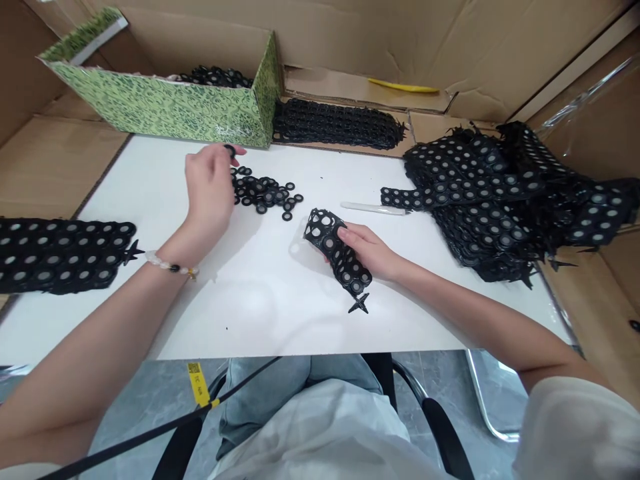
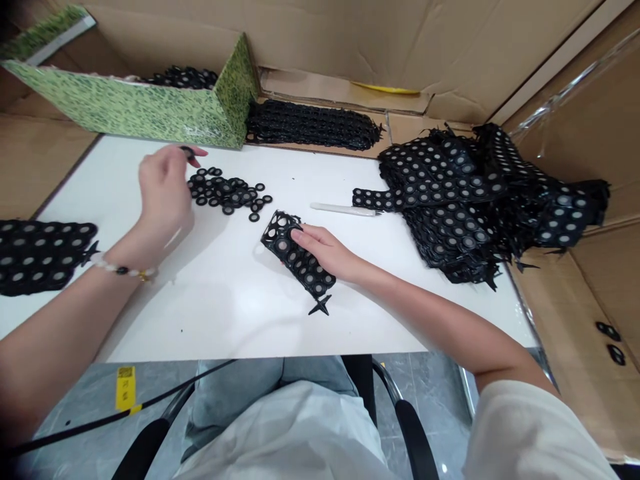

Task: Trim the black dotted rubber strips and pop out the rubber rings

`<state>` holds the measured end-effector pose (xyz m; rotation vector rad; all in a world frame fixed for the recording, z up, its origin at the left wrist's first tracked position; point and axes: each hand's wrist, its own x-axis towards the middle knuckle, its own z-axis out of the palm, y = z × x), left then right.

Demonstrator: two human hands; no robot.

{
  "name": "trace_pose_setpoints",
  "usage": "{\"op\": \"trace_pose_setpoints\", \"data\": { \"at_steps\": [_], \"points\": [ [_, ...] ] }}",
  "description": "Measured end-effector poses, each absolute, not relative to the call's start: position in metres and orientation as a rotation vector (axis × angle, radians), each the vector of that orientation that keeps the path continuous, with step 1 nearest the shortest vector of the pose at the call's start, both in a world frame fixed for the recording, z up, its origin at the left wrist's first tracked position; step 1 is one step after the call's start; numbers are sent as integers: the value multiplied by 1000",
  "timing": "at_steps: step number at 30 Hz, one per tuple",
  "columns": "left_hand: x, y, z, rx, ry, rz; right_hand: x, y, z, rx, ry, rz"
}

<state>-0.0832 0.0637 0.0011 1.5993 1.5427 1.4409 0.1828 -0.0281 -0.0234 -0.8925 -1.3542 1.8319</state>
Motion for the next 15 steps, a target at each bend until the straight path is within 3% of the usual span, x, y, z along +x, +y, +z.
{"op": "trace_pose_setpoints", "data": {
  "at_steps": [6, 11, 15],
  "points": [
    [-81, 47, -14, 2217, 1827, 926, 185, -23, -22, -855, -1293, 1876],
    [-67, 28, 3, 2341, 1561, 1159, 184, -22, -22, -883, -1457, 1749],
    [-50, 4, 15, 2469, 1167, 1040, 182, -24, -20, -799, -1719, 1614]
  ]
}}
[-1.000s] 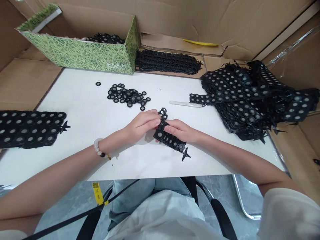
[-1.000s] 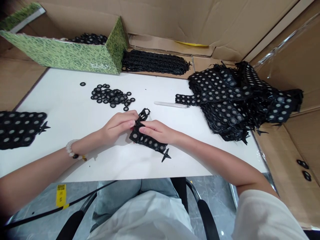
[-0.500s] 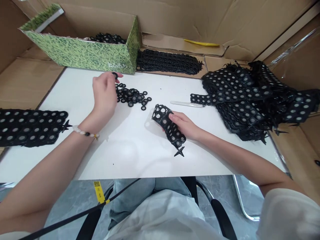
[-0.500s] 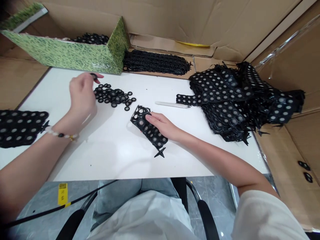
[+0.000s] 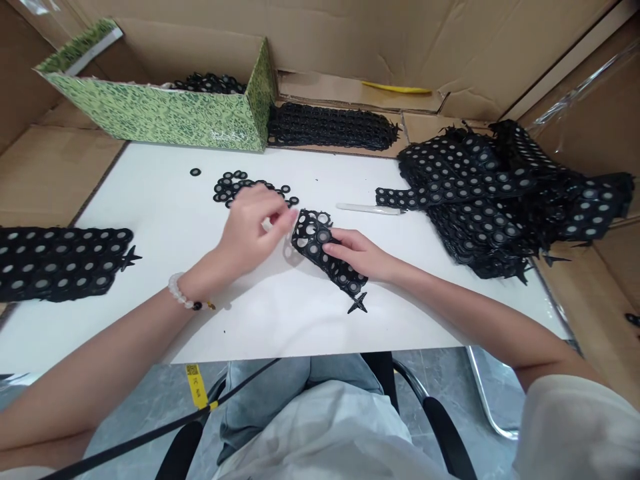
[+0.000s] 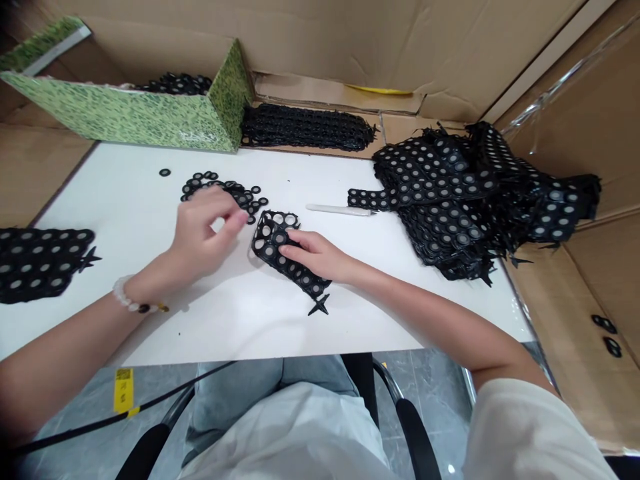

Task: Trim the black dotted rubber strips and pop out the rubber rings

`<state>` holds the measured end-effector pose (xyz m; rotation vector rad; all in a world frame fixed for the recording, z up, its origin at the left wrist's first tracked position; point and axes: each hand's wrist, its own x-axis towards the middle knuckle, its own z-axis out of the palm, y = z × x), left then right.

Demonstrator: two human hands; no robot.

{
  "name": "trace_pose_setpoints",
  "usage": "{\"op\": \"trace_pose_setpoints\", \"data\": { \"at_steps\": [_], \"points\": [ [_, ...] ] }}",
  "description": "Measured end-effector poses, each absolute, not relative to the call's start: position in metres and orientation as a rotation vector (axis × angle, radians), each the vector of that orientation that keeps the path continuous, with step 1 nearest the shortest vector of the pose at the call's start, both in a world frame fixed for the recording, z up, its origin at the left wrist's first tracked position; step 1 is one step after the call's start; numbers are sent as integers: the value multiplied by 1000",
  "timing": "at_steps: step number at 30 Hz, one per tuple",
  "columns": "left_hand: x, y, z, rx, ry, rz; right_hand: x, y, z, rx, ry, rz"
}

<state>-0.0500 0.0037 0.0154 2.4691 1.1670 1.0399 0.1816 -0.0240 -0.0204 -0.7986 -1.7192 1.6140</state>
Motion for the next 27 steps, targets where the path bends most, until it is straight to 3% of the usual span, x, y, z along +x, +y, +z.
{"op": "trace_pose_setpoints", "data": {
  "at_steps": [5, 11, 16, 23, 27],
  "points": [
    [-33, -14, 13, 2554, 871, 630, 183, -25, -20, -717, -1942, 1462],
    [-29, -12, 7, 2481, 879, 547, 186, -26, -20, -708, -2181, 1351],
    [-31, -11, 8, 2312, 932, 740, 183, -22, -20, -722, -1950, 1515],
    [-65, 40, -8, 1659, 1393, 1446, 184, -25, -19, -787, -1700, 1674],
    [-81, 56, -21, 2247, 1664, 1121, 184, -28, -18, -800, -1679, 1691]
  ]
}}
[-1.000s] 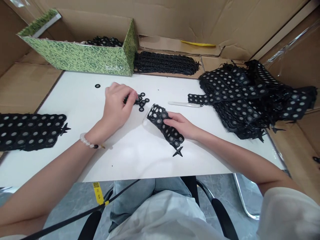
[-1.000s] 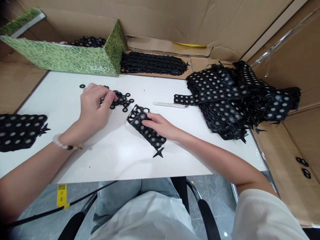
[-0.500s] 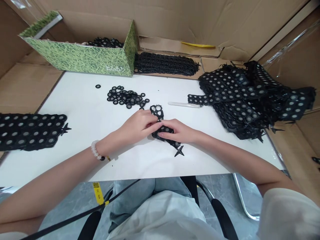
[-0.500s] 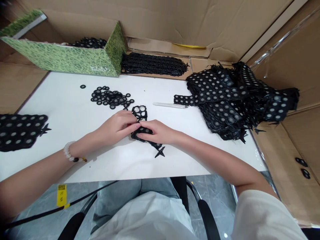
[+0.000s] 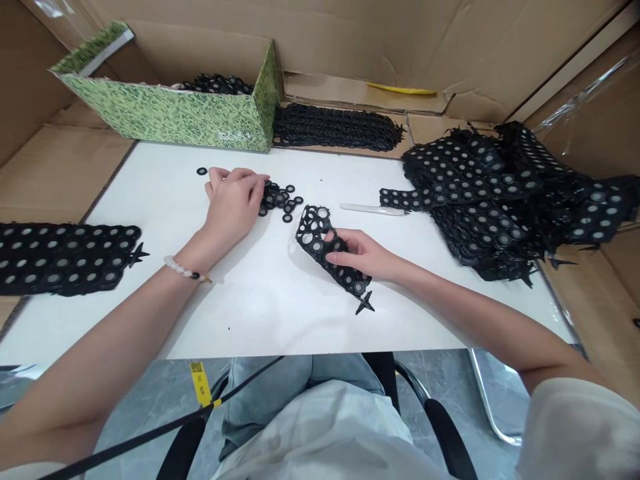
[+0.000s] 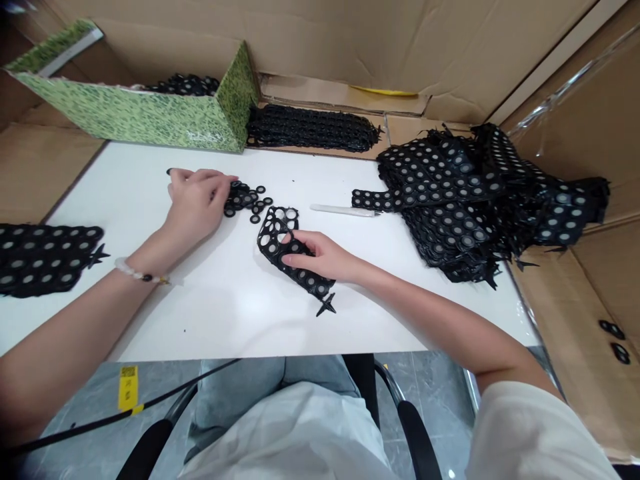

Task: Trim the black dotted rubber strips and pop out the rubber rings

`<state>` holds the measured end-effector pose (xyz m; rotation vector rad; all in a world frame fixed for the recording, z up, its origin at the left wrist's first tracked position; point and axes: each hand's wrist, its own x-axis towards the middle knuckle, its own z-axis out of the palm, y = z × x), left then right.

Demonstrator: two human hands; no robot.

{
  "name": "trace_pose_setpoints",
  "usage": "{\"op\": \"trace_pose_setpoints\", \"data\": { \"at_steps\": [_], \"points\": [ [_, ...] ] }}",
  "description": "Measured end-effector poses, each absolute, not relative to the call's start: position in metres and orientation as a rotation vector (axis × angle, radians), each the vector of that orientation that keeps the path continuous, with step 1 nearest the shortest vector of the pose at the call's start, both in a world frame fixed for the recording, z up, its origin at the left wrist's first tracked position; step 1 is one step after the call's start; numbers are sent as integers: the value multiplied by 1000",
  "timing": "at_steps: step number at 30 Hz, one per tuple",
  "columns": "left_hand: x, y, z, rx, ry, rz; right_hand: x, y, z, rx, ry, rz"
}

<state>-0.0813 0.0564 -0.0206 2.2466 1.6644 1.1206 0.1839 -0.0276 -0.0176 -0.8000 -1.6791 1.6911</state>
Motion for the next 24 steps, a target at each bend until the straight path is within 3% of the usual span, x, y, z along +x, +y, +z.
{"op": "trace_pose_setpoints", "data": {
  "at_steps": [6, 10, 15, 19, 24],
  "points": [
    [-63, 21, 2, 2552, 1463, 1032, 182, -24, -22, -828, -1671, 1610],
    [-46, -2, 18, 2706, 1001, 663, 182, -23, -22, -811, -1784, 1495],
    [-36, -9, 13, 2644, 824, 463, 182, -25, -22, -775, -1870, 1492],
    [-37, -7, 13, 2565, 931, 673, 181, -25, -23, -886, -1726, 1676],
    [-57, 21, 11, 1935, 1231, 1295, 181, -25, -18, -925, -1499, 1825]
  ]
}}
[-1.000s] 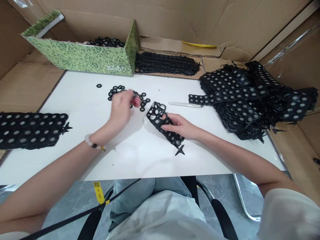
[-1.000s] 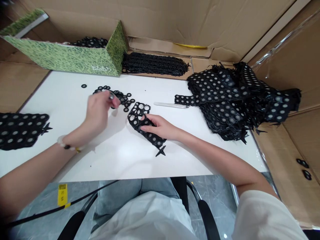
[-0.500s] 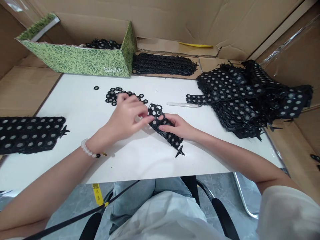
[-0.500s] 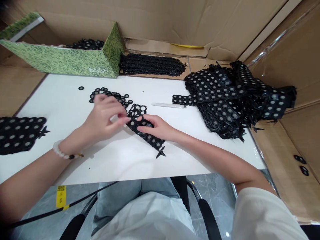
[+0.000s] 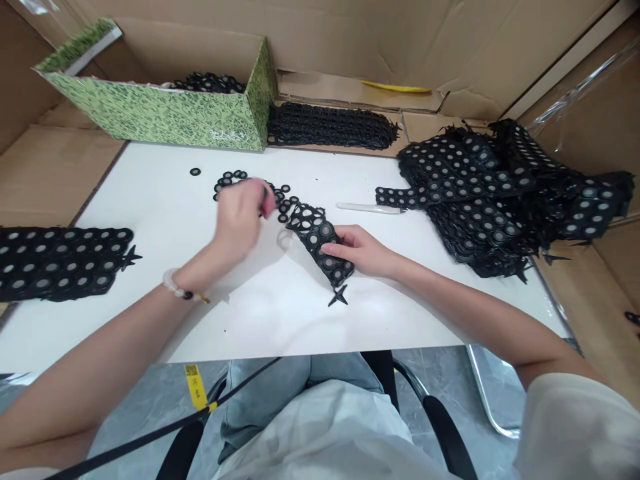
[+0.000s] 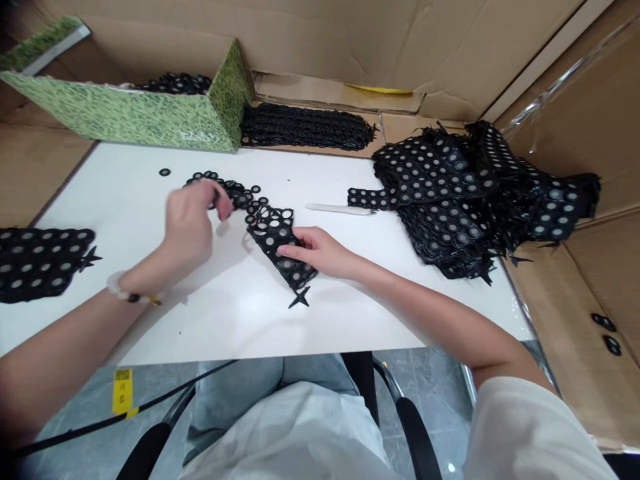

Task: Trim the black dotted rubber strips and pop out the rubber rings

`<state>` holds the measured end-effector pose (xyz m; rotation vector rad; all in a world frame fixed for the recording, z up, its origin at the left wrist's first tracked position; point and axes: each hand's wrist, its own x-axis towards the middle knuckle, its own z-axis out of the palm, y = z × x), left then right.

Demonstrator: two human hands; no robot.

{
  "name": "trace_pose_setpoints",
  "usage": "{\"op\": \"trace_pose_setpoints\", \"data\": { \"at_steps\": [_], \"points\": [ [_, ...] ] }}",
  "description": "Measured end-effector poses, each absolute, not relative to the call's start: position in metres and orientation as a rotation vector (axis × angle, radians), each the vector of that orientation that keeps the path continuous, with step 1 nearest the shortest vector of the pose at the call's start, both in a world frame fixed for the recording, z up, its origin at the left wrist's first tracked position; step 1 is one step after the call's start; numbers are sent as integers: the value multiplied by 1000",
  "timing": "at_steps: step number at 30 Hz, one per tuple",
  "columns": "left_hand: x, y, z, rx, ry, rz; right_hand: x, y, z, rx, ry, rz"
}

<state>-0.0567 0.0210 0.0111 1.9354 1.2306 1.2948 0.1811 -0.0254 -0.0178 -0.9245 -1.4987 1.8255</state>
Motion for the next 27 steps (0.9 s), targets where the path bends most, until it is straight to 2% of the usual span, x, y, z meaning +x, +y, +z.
{"op": "trace_pose_setpoints", "data": {
  "at_steps": [3, 6, 8, 13, 16, 20, 23, 27],
  "points": [
    [-77, 47, -2, 1841, 1491, 1398, 182, -27, -16, -922, -1508, 1834],
    [-87, 58, -17, 2229, 1740, 993, 181, -29, -16, -930, -1498, 1829],
    [-85, 54, -19, 2338, 1766, 932, 181, -30, -17, -933, -1505, 1828],
    [-61, 18, 6, 2462, 1421, 1086, 180, -29, -19, -899, -1689, 1712],
    [-44, -3, 15, 2640, 1108, 840, 180, -27, -20, -870, -1882, 1527],
    [-30, -14, 9, 2615, 929, 486, 181, -27, -20, -796, -2132, 1329],
    [-27, -14, 4, 2551, 831, 408, 181, -28, -20, -746, -2197, 1302],
    [-29, -13, 4, 2556, 838, 543, 182, -26, -19, -783, -2038, 1447]
  ]
}}
